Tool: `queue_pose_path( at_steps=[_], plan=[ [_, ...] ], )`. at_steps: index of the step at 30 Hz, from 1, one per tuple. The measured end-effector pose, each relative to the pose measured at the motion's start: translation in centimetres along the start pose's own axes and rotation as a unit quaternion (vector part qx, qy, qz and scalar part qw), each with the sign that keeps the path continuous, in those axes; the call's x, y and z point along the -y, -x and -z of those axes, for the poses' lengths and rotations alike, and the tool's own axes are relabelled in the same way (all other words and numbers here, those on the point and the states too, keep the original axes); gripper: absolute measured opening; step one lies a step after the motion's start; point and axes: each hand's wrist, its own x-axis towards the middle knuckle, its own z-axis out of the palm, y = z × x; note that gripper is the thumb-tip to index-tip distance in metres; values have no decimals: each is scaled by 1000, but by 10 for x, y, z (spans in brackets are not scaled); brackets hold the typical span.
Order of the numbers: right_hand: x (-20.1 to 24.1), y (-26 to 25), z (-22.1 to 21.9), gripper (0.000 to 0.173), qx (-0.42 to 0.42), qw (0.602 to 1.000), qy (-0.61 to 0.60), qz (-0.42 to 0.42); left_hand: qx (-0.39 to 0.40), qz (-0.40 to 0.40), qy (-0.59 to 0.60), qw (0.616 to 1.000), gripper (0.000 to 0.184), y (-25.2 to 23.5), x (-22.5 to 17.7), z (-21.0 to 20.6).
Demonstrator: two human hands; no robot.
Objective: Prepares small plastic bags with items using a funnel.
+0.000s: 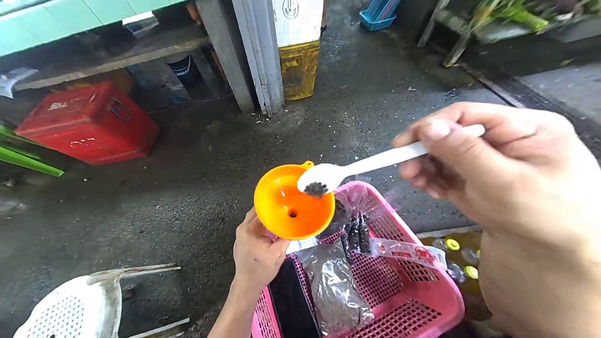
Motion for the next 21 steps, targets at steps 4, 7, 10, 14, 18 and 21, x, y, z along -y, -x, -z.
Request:
queue_pose_path(
  at_steps=[4, 7, 10, 14, 18, 21],
  plan=[
    [-2, 8, -5, 22, 61, 987, 93, 118, 5, -32, 4, 999, 27, 0, -7, -2],
    [-12, 19, 4, 23, 23, 986, 51, 159, 10, -57, -6, 998, 26, 0, -4, 2],
    [-32, 27, 21, 23, -69, 993, 1, 97, 1, -43, 12, 999, 31, -4, -10, 8],
    [-68, 36, 17, 22, -55, 991, 104, -56, -7, 7, 30, 1000, 36, -26, -19, 17],
    [-95, 46, -5, 28, 37, 976, 201, -73, 36, 37, 43, 998, 30, -56, -33, 35],
    [-110, 47, -10, 24, 109, 964, 236, -55, 24, 13, 14, 1000, 27, -68, -47, 41]
  ],
)
